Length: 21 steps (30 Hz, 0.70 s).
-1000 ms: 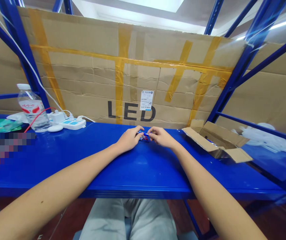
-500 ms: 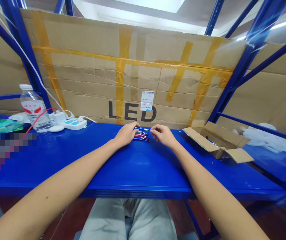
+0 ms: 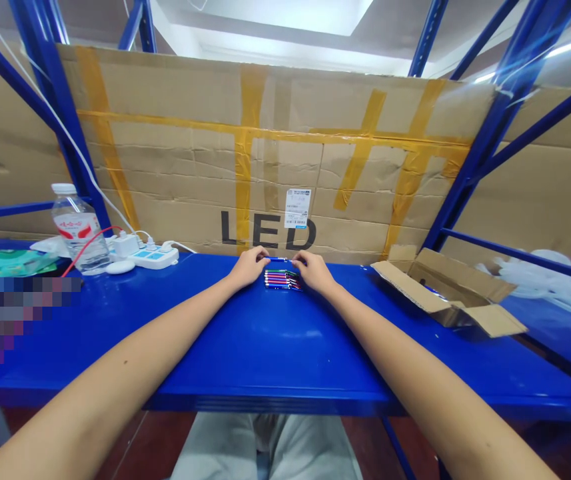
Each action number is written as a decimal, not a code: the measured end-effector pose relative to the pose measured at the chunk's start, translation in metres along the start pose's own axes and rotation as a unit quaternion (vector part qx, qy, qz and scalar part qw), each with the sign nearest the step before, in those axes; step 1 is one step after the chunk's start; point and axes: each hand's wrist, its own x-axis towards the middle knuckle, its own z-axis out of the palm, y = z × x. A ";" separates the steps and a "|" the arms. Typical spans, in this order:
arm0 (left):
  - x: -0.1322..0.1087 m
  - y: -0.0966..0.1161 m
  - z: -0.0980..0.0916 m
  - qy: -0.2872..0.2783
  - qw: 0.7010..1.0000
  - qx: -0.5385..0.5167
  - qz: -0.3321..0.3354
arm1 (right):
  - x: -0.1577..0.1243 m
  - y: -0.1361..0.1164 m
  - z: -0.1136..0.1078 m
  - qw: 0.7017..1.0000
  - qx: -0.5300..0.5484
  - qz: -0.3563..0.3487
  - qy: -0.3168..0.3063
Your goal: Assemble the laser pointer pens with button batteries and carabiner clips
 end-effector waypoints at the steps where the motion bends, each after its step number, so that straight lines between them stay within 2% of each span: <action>1: 0.003 -0.005 0.002 0.003 1.000 -0.006 -0.005 | 0.004 0.003 0.003 1.000 -0.008 0.007 0.000; 5: 0.015 -0.024 0.012 0.008 0.999 -0.004 -0.049 | 0.014 0.013 0.017 0.999 -0.014 0.038 -0.008; 8: 0.020 -0.031 0.015 -0.016 0.996 0.014 -0.086 | 0.013 0.018 0.025 0.999 -0.010 0.052 -0.013; 15: 0.023 -0.027 0.020 -0.054 0.990 0.071 -0.107 | 0.008 0.020 0.028 0.998 -0.020 0.061 -0.010; 21: 0.023 -0.028 0.020 -0.083 0.989 0.062 -0.102 | 0.006 0.016 0.025 0.994 -0.049 0.082 -0.052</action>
